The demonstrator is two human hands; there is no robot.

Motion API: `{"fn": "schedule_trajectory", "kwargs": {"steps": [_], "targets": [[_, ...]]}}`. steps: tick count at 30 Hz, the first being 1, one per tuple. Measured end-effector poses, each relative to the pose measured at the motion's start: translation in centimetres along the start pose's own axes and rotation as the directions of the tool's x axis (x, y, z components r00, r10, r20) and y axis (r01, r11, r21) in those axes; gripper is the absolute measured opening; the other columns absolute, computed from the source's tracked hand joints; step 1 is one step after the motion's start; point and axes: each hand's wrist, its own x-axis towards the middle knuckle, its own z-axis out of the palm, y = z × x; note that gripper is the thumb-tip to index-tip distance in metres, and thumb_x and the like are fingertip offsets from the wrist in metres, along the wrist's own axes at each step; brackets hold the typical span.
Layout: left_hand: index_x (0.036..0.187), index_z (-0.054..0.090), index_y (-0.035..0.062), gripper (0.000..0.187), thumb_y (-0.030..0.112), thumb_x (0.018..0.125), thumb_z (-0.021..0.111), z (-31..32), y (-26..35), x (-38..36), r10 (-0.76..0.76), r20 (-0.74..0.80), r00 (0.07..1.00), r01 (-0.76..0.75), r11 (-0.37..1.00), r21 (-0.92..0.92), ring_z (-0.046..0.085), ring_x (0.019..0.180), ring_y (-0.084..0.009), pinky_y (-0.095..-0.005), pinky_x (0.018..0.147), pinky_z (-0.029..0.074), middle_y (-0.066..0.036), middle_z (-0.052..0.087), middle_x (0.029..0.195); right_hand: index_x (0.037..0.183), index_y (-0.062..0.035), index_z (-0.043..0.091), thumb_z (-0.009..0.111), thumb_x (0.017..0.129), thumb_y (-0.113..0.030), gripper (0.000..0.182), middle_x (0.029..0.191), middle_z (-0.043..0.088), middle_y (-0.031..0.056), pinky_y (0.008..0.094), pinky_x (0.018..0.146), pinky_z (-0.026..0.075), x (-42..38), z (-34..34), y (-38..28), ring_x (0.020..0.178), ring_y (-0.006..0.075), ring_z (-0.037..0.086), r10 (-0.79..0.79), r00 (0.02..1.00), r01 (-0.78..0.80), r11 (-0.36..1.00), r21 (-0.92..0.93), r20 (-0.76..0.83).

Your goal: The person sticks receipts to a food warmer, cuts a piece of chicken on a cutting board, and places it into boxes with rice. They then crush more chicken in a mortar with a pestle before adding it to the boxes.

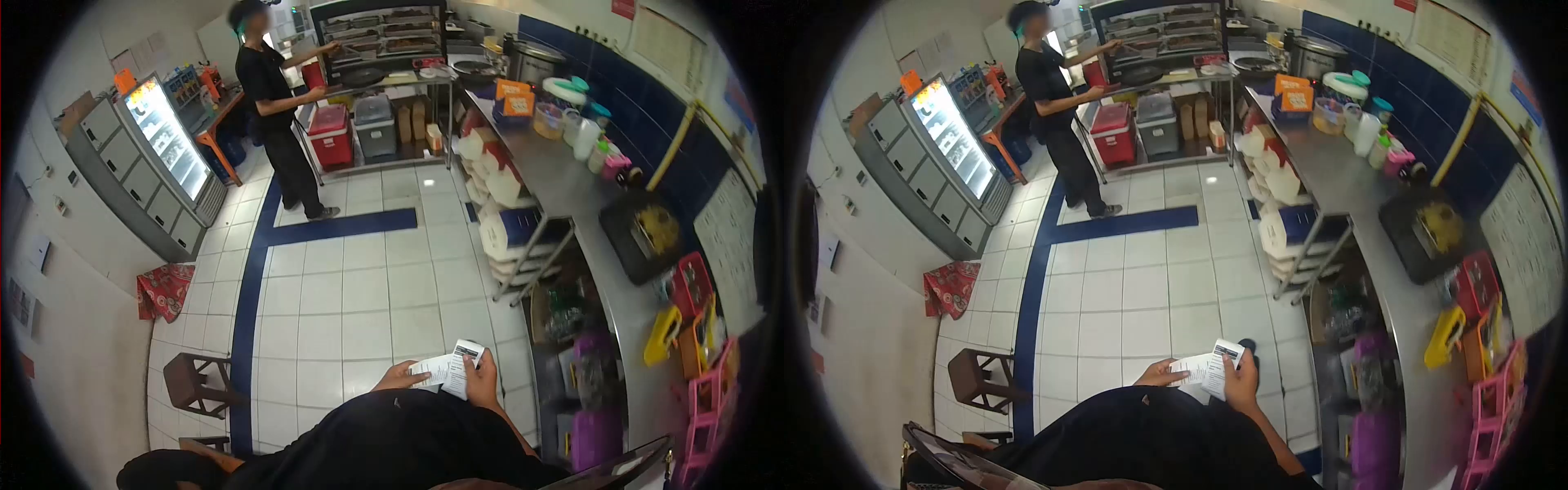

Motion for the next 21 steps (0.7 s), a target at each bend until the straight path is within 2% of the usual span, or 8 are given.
{"fn": "schedule_trajectory", "kwargs": {"steps": [2, 5, 6, 9, 13, 16, 19, 21], "targets": [[0.117, 0.053, 0.0048, 0.037, 0.020, 0.086, 0.067, -0.5, 3.5, 4.7, 0.006, -0.109, 0.994, -0.034, 0.965, -0.260, 0.060, 0.087, -0.0097, -0.0240, 0.072, 0.049, -0.006, 0.063, 0.098, 0.099, 0.0008, 0.049, 0.055, 0.092, -0.005, 0.011, 0.089, 0.060, 0.0076, 0.0252, 0.071, 0.047, 7.1, 0.5, 0.5, 0.081, 0.0099, 0.056, -0.116, 0.993, 0.114, 0.983, -0.147, 0.000], [0.121, 0.049, 0.0051, 0.038, 0.019, 0.088, 0.064, -4.9, 5.1, 15.2, 0.132, 0.003, 0.991, -0.097, 0.741, -0.665, 0.061, 0.090, -0.0124, -0.0227, 0.072, 0.049, -0.007, 0.062, 0.103, 0.097, 0.0022, 0.048, 0.055, 0.092, -0.009, 0.014, 0.085, 0.061, 0.0113, 0.0287, 0.067, 0.047, 17.8, 2.9, -2.5, 0.079, 0.0130, 0.058, -0.238, 0.969, 0.246, 0.920, -0.306, 0.066], [0.127, 0.044, 0.0060, 0.041, 0.014, 0.090, 0.060, -2.8, 10.1, 15.8, 0.164, -0.217, 0.962, -0.271, 0.527, -0.805, 0.060, 0.093, -0.0143, -0.0224, 0.071, 0.051, -0.009, 0.060, 0.108, 0.097, 0.0024, 0.048, 0.054, 0.093, -0.010, 0.014, 0.084, 0.061, 0.0119, 0.0290, 0.066, 0.047, 21.1, 3.9, -3.9, 0.079, 0.0136, 0.058, -0.248, 0.963, 0.268, 0.916, -0.300, 0.106], [0.140, 0.029, 0.0109, 0.058, 0.007, 0.090, 0.057, -5.0, 19.6, 20.7, 0.159, -0.394, 0.905, -0.424, 0.272, -0.864, 0.059, 0.092, -0.0132, -0.0196, 0.074, 0.048, -0.007, 0.058, 0.110, 0.095, 0.0028, 0.048, 0.053, 0.093, -0.011, 0.015, 0.081, 0.062, 0.0140, 0.0299, 0.065, 0.047, 31.0, 8.3, -6.4, 0.076, 0.0153, 0.059, -0.293, 0.932, 0.345, 0.900, -0.268, 0.215], [0.141, 0.023, 0.0077, 0.060, 0.007, 0.091, 0.056, -10.7, 27.1, 26.9, 0.184, -0.585, 0.790, -0.595, 0.458, -0.661, 0.059, 0.093, -0.0131, -0.0241, 0.076, 0.050, -0.007, 0.057, 0.110, 0.093, 0.0015, 0.047, 0.056, 0.091, -0.011, 0.015, 0.077, 0.060, 0.0216, 0.0353, 0.061, 0.047, 41.7, 14.8, -6.3, 0.074, 0.0221, 0.064, -0.290, 0.878, 0.414, 0.861, -0.297, 0.382], [0.134, 0.038, 0.0034, 0.045, 0.009, 0.093, 0.054, -16.3, 30.9, 34.1, 0.196, -0.766, 0.612, -0.719, 0.541, -0.436, 0.060, 0.091, -0.0144, -0.0267, 0.073, 0.052, -0.009, 0.059, 0.107, 0.091, -0.0005, 0.049, 0.060, 0.089, -0.015, 0.018, 0.081, 0.062, 0.0233, 0.0371, 0.063, 0.048, 49.3, 19.0, -5.4, 0.078, 0.0336, 0.065, -0.231, 0.822, 0.450, 0.824, -0.344, 0.521], [0.125, 0.049, 0.0003, 0.036, 0.008, 0.091, 0.057, -22.6, 34.7, 39.8, 0.251, -0.835, 0.490, -0.762, 0.589, -0.270, 0.061, 0.094, -0.0173, -0.0297, 0.079, 0.052, -0.012, 0.060, 0.109, 0.089, -0.0007, 0.052, 0.062, 0.088, -0.017, 0.019, 0.083, 0.063, 0.0231, 0.0355, 0.065, 0.049, 57.7, 23.4, -4.6, 0.080, 0.0327, 0.066, -0.149, 0.795, 0.385, 0.873, -0.300, 0.588], [0.126, 0.048, -0.0001, 0.038, 0.006, 0.090, 0.058, -27.1, 39.1, 44.2, 0.293, -0.840, 0.456, -0.764, 0.612, -0.202, 0.061, 0.096, -0.0180, -0.0306, 0.081, 0.052, -0.013, 0.059, 0.111, 0.092, -0.0002, 0.055, 0.063, 0.088, -0.018, 0.020, 0.084, 0.064, 0.0194, 0.0324, 0.067, 0.049, 64.7, 25.7, -5.6, 0.080, 0.0202, 0.065, -0.060, 0.785, 0.370, 0.844, -0.389, 0.616]]}}
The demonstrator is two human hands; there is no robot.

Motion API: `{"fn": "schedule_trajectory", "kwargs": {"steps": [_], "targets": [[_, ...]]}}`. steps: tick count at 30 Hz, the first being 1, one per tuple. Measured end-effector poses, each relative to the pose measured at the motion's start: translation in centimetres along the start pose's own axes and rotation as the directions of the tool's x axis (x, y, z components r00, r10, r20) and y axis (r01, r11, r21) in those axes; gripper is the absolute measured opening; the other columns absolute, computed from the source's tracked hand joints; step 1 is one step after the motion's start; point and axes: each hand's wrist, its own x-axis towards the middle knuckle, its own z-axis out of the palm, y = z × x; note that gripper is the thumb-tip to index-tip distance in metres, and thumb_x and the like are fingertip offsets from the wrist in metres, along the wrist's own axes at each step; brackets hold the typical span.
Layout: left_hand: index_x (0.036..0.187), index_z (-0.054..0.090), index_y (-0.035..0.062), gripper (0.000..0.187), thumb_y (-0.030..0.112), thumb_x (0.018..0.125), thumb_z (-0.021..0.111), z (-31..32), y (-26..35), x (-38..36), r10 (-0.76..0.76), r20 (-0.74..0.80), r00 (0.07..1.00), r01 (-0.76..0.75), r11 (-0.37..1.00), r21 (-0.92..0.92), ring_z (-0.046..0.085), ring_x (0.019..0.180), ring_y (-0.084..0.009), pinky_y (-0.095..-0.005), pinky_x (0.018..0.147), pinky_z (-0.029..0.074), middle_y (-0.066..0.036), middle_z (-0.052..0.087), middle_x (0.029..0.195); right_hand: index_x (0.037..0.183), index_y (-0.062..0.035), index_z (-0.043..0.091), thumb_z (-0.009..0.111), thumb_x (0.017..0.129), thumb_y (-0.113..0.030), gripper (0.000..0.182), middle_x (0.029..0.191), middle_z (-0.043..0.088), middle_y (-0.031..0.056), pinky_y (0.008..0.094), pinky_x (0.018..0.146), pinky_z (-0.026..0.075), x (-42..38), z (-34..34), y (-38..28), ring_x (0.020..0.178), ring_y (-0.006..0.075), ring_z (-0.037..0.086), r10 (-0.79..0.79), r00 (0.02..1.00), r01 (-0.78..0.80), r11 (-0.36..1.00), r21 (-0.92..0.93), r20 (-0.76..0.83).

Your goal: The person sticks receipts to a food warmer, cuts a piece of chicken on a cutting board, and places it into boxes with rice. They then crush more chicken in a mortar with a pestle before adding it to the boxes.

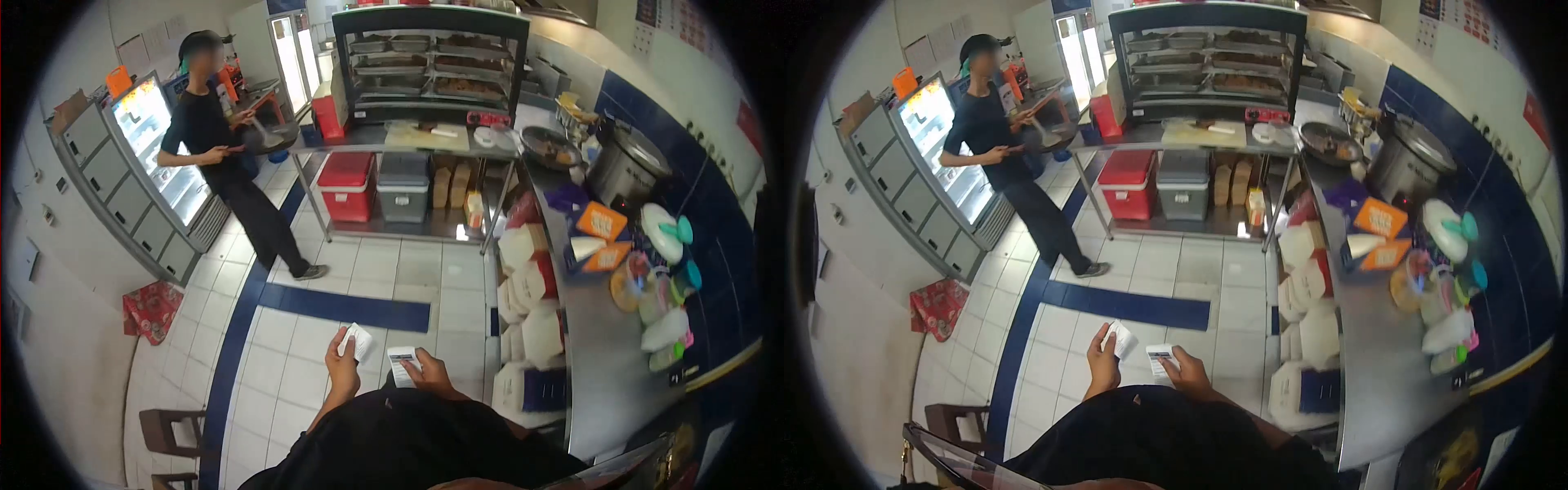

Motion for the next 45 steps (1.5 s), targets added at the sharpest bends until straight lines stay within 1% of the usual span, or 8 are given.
{"fn": "schedule_trajectory", "kwargs": {"steps": [14, 22, 24, 26, 33, 34, 38, 45], "targets": [[0.130, 0.045, 0.0024, 0.049, -0.005, 0.083, 0.060, 31.1, 7.5, 40.1, 0.458, 0.493, 0.740, -0.661, 0.631, 0.406, 0.058, 0.103, -0.0169, -0.0223, 0.068, 0.053, -0.009, 0.046, 0.125, 0.111, -0.0039, 0.053, 0.050, 0.096, -0.019, 0.021, 0.095, 0.059, 0.0013, 0.0238, 0.074, 0.044, 33.8, -24.2, 10.8, 0.083, 0.0072, 0.054, 0.272, 0.757, 0.056, 0.879, 0.474, -0.594], [0.128, 0.048, 0.0037, 0.053, 0.001, 0.079, 0.068, 51.1, 16.3, 57.0, 0.572, 0.560, 0.599, -0.800, 0.465, 0.380, 0.056, 0.102, -0.0158, -0.0235, 0.076, 0.053, -0.010, 0.046, 0.120, 0.113, 0.0003, 0.050, 0.052, 0.094, -0.015, 0.024, 0.095, 0.061, 0.0102, 0.0290, 0.078, 0.045, 67.7, -38.0, 5.5, 0.090, 0.0127, 0.054, -0.361, 0.733, 0.373, 0.922, -0.102, -0.577], [0.129, 0.047, 0.0051, 0.059, 0.003, 0.075, 0.072, 57.0, 18.6, 62.9, 0.729, 0.638, 0.248, -0.967, 0.225, 0.119, 0.055, 0.101, -0.0163, -0.0227, 0.075, 0.052, -0.010, 0.046, 0.120, 0.113, 0.0007, 0.050, 0.053, 0.094, -0.016, 0.026, 0.096, 0.061, 0.0135, 0.0327, 0.079, 0.045, 76.9, -40.0, -0.1, 0.088, 0.0180, 0.057, -0.504, 0.707, 0.466, 0.859, -0.209, -0.496], [0.129, 0.047, 0.0058, 0.059, 0.004, 0.075, 0.072, 62.9, 22.0, 66.1, 0.697, 0.662, 0.278, -0.925, 0.380, -0.012, 0.055, 0.099, -0.0166, -0.0228, 0.073, 0.053, -0.010, 0.047, 0.121, 0.114, 0.0000, 0.050, 0.052, 0.094, -0.022, 0.030, 0.099, 0.059, 0.0219, 0.0380, 0.076, 0.046, 85.0, -40.6, -5.6, 0.088, 0.0360, 0.059, -0.648, 0.573, 0.444, 0.760, -0.475, -0.502], [0.128, 0.050, 0.0147, 0.060, 0.018, 0.074, 0.074, 76.5, 29.1, 86.9, 0.780, 0.578, -0.238, -0.928, -0.358, 0.100, 0.057, 0.099, -0.0336, -0.0350, 0.075, 0.051, -0.018, 0.050, 0.120, 0.111, -0.0058, 0.045, 0.047, 0.094, -0.038, 0.037, 0.108, 0.049, 0.0189, 0.0464, 0.065, 0.054, 107.1, -43.5, -15.2, 0.087, 0.0388, 0.061, -0.825, 0.341, 0.113, 0.513, -0.851, -0.451], [0.129, 0.050, 0.0183, 0.061, 0.027, 0.074, 0.075, 76.0, 29.7, 86.7, 0.753, 0.658, 0.009, -0.980, -0.125, 0.155, 0.062, 0.090, -0.0317, -0.0345, 0.070, 0.053, -0.016, 0.050, 0.120, 0.114, -0.0064, 0.046, 0.048, 0.093, -0.041, 0.041, 0.111, 0.049, 0.0166, 0.0450, 0.063, 0.055, 108.8, -44.1, -15.2, 0.083, 0.0371, 0.062, -0.880, 0.206, 0.027, 0.443, -0.896, -0.429], [0.126, 0.056, 0.0248, 0.065, 0.042, 0.067, 0.077, 75.3, 30.1, 88.4, 0.786, 0.592, -0.179, -0.834, -0.440, 0.333, 0.062, 0.077, -0.0168, -0.0304, 0.066, 0.053, -0.009, 0.050, 0.117, 0.133, -0.0178, 0.041, 0.068, 0.082, -0.042, 0.062, 0.110, 0.048, 0.0109, 0.0397, 0.080, 0.040, 111.3, -46.6, -14.4, 0.101, 0.0254, 0.050, -0.950, -0.249, -0.140, 0.229, -0.963, -0.190], [0.132, 0.049, 0.0201, 0.076, 0.059, 0.069, 0.066, 73.9, 32.1, 90.6, 0.637, 0.676, -0.371, -0.555, -0.735, 0.389, 0.038, 0.125, -0.0243, -0.0496, 0.106, 0.021, 0.000, 0.046, 0.136, 0.122, -0.0115, 0.056, 0.063, 0.084, -0.020, 0.040, 0.120, 0.054, 0.0078, 0.0405, 0.099, 0.031, 109.2, -48.2, -14.4, 0.116, 0.0251, 0.045, -0.995, 0.095, 0.056, -0.024, -0.998, 0.029]]}}
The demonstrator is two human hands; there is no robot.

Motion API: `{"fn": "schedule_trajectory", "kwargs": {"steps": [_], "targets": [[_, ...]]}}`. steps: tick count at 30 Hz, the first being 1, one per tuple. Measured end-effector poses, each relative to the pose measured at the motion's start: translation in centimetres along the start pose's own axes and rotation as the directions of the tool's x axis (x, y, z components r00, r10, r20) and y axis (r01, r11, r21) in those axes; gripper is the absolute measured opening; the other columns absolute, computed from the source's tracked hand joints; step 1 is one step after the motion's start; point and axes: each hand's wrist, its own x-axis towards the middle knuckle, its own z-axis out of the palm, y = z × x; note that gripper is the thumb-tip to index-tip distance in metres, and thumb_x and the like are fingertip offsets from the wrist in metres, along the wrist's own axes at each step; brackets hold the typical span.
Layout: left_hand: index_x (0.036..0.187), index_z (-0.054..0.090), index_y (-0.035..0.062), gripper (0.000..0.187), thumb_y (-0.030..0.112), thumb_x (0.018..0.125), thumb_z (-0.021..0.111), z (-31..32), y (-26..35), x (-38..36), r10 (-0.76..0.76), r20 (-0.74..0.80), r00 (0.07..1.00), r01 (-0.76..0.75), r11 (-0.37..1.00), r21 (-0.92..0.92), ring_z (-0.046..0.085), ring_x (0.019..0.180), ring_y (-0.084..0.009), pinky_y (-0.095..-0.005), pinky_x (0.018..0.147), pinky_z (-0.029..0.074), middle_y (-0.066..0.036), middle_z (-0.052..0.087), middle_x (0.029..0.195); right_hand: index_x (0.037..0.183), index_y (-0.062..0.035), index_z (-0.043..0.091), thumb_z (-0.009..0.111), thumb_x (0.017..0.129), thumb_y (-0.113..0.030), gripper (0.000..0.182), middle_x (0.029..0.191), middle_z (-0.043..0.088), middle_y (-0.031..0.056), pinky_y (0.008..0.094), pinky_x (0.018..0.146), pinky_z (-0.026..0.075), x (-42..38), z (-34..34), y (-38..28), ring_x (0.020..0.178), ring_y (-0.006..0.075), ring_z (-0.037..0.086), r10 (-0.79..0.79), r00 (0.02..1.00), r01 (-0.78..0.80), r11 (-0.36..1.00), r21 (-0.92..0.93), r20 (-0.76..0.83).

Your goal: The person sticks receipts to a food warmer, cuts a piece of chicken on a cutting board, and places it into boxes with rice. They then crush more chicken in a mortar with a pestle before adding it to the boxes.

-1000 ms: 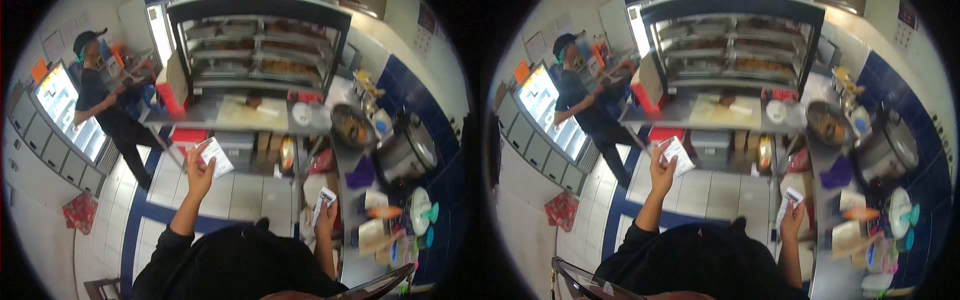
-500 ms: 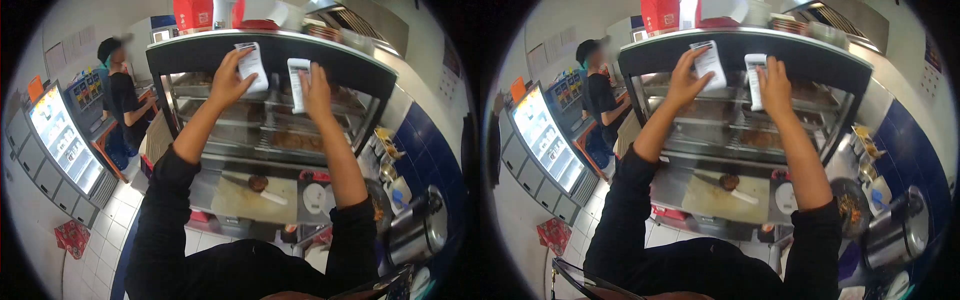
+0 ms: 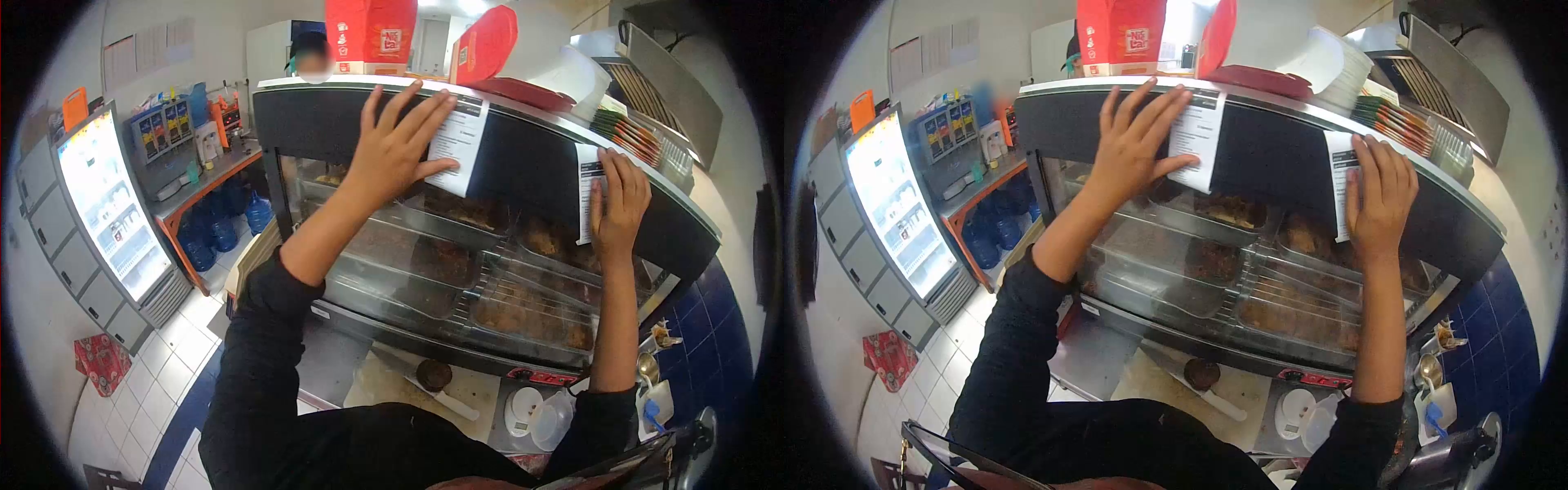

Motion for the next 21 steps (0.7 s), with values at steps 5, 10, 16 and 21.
{"fn": "schedule_trajectory", "kwargs": {"steps": [5, 10, 16, 21], "targets": [[0.126, 0.052, 0.0171, 0.076, 0.060, 0.066, 0.069, -1.6, -1.0, 2.2, 0.054, 0.110, 0.992, -0.045, 0.996, -0.083, 0.040, 0.123, -0.0250, -0.0483, 0.106, 0.022, -0.004, 0.052, 0.123, 0.111, -0.0080, 0.059, 0.065, 0.080, -0.022, 0.034, 0.110, 0.055, 0.0101, 0.0412, 0.092, 0.034, 2.4, -2.2, 0.4, 0.107, 0.0279, 0.048, 0.060, 0.981, -0.104, 0.966, 0.236, 0.186], [0.120, 0.054, 0.0110, 0.070, 0.052, 0.067, 0.073, -2.0, -0.6, 3.1, 0.070, 0.121, 0.990, -0.055, 0.990, -0.127, 0.044, 0.117, -0.0301, -0.0455, 0.100, 0.030, -0.012, 0.050, 0.120, 0.105, -0.0057, 0.059, 0.063, 0.082, -0.026, 0.030, 0.097, 0.053, 0.0112, 0.0398, 0.079, 0.039, 3.4, -0.5, -1.8, 0.092, 0.0283, 0.051, -0.044, 0.995, 0.040, 0.998, 0.049, 0.086], [0.125, 0.052, 0.0191, 0.073, 0.045, 0.062, 0.077, -2.4, 0.0, 3.2, 0.054, 0.150, 0.987, -0.023, 0.979, -0.203, 0.045, 0.111, -0.0321, -0.0455, 0.094, 0.035, -0.012, 0.046, 0.113, 0.095, -0.0111, 0.057, 0.062, 0.081, -0.026, 0.021, 0.092, 0.054, 0.0056, 0.0418, 0.072, 0.041, 4.0, -0.4, -2.7, 0.090, 0.0234, 0.053, 0.001, 0.991, 0.015, 0.993, -0.119, 0.131], [0.122, 0.052, 0.0148, 0.076, 0.047, 0.058, 0.080, -1.1, -0.9, 2.8, 0.016, 0.143, 0.990, 0.023, 0.964, -0.266, 0.042, 0.117, -0.0330, -0.0467, 0.097, 0.033, -0.012, 0.046, 0.120, 0.097, -0.0093, 0.056, 0.061, 0.082, -0.026, 0.023, 0.095, 0.052, 0.0066, 0.0425, 0.074, 0.041, 3.7, -0.5, -1.5, 0.092, 0.0237, 0.051, -0.046, 0.994, 0.050, 0.998, -0.034, 0.101]]}}
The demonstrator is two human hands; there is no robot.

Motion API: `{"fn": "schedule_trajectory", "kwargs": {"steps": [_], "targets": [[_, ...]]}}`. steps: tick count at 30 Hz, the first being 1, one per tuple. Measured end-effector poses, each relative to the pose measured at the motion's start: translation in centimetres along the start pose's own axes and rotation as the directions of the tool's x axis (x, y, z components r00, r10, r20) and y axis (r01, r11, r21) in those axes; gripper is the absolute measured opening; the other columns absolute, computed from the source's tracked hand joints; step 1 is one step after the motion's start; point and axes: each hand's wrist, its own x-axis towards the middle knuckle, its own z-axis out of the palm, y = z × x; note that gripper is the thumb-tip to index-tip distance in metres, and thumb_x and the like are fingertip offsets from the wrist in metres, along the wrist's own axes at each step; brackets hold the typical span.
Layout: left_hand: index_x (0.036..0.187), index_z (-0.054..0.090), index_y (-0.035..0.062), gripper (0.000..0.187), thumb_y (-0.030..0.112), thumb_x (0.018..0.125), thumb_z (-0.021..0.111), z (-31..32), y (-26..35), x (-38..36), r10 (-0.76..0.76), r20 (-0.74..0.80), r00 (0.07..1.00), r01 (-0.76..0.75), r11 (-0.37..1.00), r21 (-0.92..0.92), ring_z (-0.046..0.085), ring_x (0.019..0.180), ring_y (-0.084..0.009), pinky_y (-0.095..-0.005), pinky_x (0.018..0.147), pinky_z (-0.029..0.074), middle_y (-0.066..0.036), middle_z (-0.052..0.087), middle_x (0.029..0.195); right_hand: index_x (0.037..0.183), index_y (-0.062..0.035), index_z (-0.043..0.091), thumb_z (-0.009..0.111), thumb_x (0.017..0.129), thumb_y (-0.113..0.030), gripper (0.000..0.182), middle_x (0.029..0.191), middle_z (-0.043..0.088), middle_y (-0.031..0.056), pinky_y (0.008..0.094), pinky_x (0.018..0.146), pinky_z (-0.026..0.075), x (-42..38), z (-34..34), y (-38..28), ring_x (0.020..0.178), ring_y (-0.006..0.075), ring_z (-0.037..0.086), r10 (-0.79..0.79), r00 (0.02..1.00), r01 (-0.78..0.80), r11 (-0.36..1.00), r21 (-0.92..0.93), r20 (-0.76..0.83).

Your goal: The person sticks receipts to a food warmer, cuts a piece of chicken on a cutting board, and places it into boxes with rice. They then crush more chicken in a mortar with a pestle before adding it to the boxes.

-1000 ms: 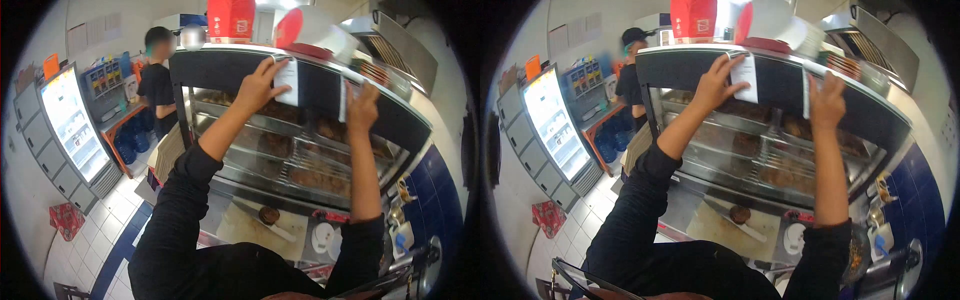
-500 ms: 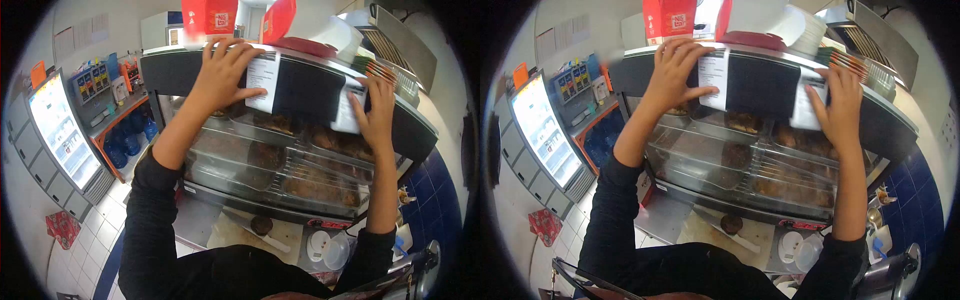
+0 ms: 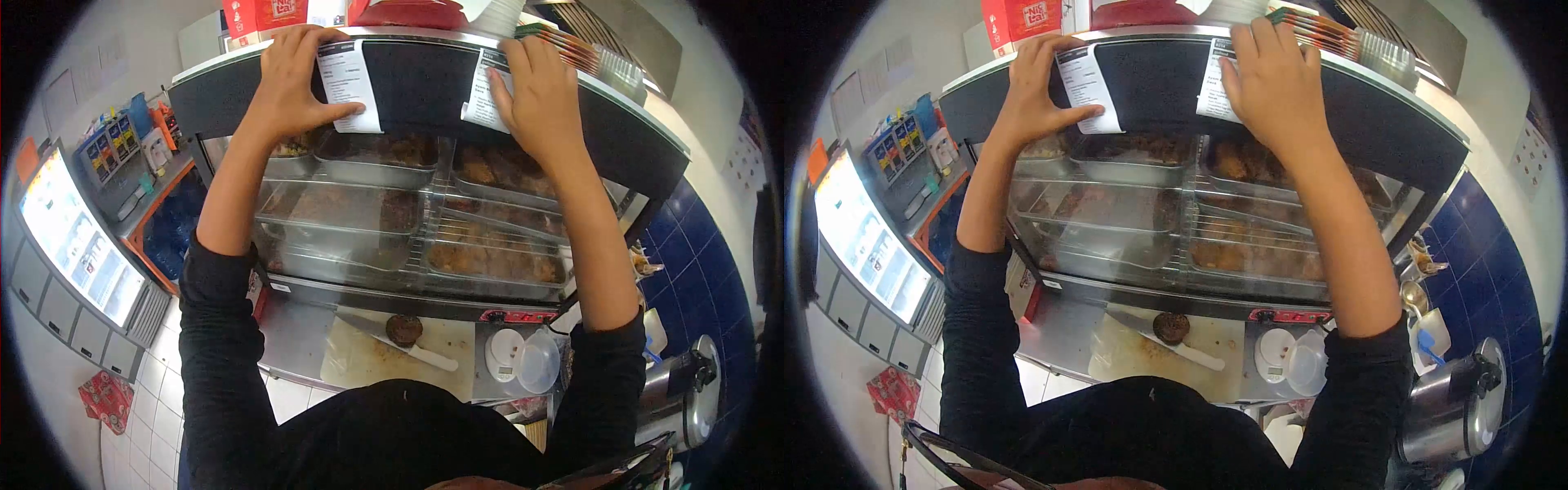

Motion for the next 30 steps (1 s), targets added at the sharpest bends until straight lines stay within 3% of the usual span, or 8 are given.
{"fn": "schedule_trajectory", "kwargs": {"steps": [7, 11, 17, 24, 27, 28, 29, 30], "targets": [[0.129, 0.049, 0.0153, 0.079, 0.053, 0.063, 0.073, -0.8, 1.0, -0.4, 0.095, -0.069, 0.993, -0.073, 0.962, 0.264, 0.039, 0.122, -0.0306, -0.0457, 0.103, 0.026, -0.011, 0.049, 0.122, 0.098, -0.0048, 0.057, 0.063, 0.079, -0.023, 0.027, 0.095, 0.053, 0.0081, 0.0408, 0.076, 0.041, 0.1, 0.0, 0.1, 0.092, 0.0244, 0.052, -0.129, 0.991, 0.130, 0.991, 0.039, -0.032], [0.132, 0.046, 0.0173, 0.074, 0.052, 0.069, 0.064, -0.9, 2.0, -0.3, 0.083, 0.025, 0.996, -0.087, 0.944, 0.318, 0.038, 0.124, -0.0281, -0.0456, 0.107, 0.023, -0.010, 0.048, 0.126, 0.096, -0.0031, 0.057, 0.063, 0.078, -0.028, 0.032, 0.095, 0.053, 0.0107, 0.0400, 0.076, 0.041, 0.6, -0.1, -0.8, 0.092, 0.0254, 0.052, -0.152, 0.988, 0.157, 0.972, 0.174, -0.040], [0.135, 0.043, 0.0166, 0.083, 0.058, 0.066, 0.065, -0.9, 1.6, -0.1, 0.099, 0.014, 0.995, -0.098, 0.944, 0.316, 0.040, 0.124, -0.0266, -0.0478, 0.108, 0.019, -0.010, 0.051, 0.119, 0.112, 0.0010, 0.055, 0.061, 0.077, -0.047, 0.060, 0.097, 0.052, 0.0131, 0.0437, 0.078, 0.040, 1.0, -0.3, -2.5, 0.093, 0.0280, 0.052, -0.056, 0.998, 0.053, 0.995, 0.079, 0.041], [0.140, 0.037, 0.0119, 0.101, 0.069, 0.062, 0.064, -1.0, 1.8, -0.4, 0.113, -0.052, 0.992, -0.099, 0.969, 0.225, 0.041, 0.123, -0.0278, -0.0484, 0.110, 0.016, -0.010, 0.050, 0.122, 0.131, -0.0024, 0.042, 0.063, 0.076, -0.053, 0.078, 0.105, 0.053, 0.0129, 0.0512, 0.085, 0.038, 0.3, -0.2, -3.4, 0.100, 0.0286, 0.051, -0.033, 0.999, 0.035, 0.986, 0.161, -0.015], [0.140, 0.035, 0.0066, 0.093, 0.058, 0.069, 0.068, -1.3, 2.6, -0.5, 0.185, -0.089, 0.979, -0.153, 0.947, 0.284, 0.038, 0.127, -0.0307, -0.0475, 0.111, 0.014, -0.014, 0.045, 0.131, 0.136, -0.0041, 0.036, 0.065, 0.075, -0.051, 0.082, 0.111, 0.053, 0.0134, 0.0556, 0.089, 0.036, -0.7, 0.2, -3.4, 0.102, 0.0304, 0.051, -0.036, 0.996, 0.054, 0.975, 0.217, -0.086], [0.146, 0.013, -0.0004, 0.120, 0.068, 0.062, 0.066, -1.4, 1.9, -0.8, 0.077, 0.003, 0.997, -0.077, 0.994, 0.075, 0.006, 0.140, -0.0412, -0.0653, 0.105, -0.008, -0.019, 0.016, 0.152, 0.137, -0.0046, 0.035, 0.066, 0.074, -0.050, 0.083, 0.115, 0.053, 0.0138, 0.0567, 0.091, 0.035, -0.8, 0.2, -3.5, 0.103, 0.0313, 0.050, -0.028, 0.993, 0.056, 0.968, 0.245, -0.116], [0.147, 0.010, 0.0018, 0.122, 0.067, 0.062, 0.067, -1.5, 2.0, -1.2, 0.080, -0.051, 0.996, -0.076, 0.995, 0.065, 0.001, 0.140, -0.0409, -0.0648, 0.104, -0.007, -0.021, 0.011, 0.152, 0.137, -0.0054, 0.038, 0.068, 0.076, -0.040, 0.076, 0.128, 0.047, 0.0211, 0.0461, 0.099, 0.033, -1.1, -0.7, -3.7, 0.115, 0.0370, 0.045, 0.016, 0.992, 0.020, 0.959, 0.283, -0.122], [0.148, 0.007, 0.0040, 0.123, 0.067, 0.062, 0.069, -1.8, 2.2, -1.6, 0.075, -0.102, 0.992, -0.069, 0.996, 0.054, -0.003, 0.141, -0.0407, -0.0642, 0.104, -0.007, -0.024, 0.006, 0.152, 0.134, -0.0037, 0.040, 0.070, 0.077, -0.031, 0.071, 0.126, 0.049, 0.0193, 0.0440, 0.100, 0.033, -1.0, -1.5, -4.0, 0.115, 0.0336, 0.046, -0.041, 0.962, 0.124, 0.947, 0.296, -0.271]]}}
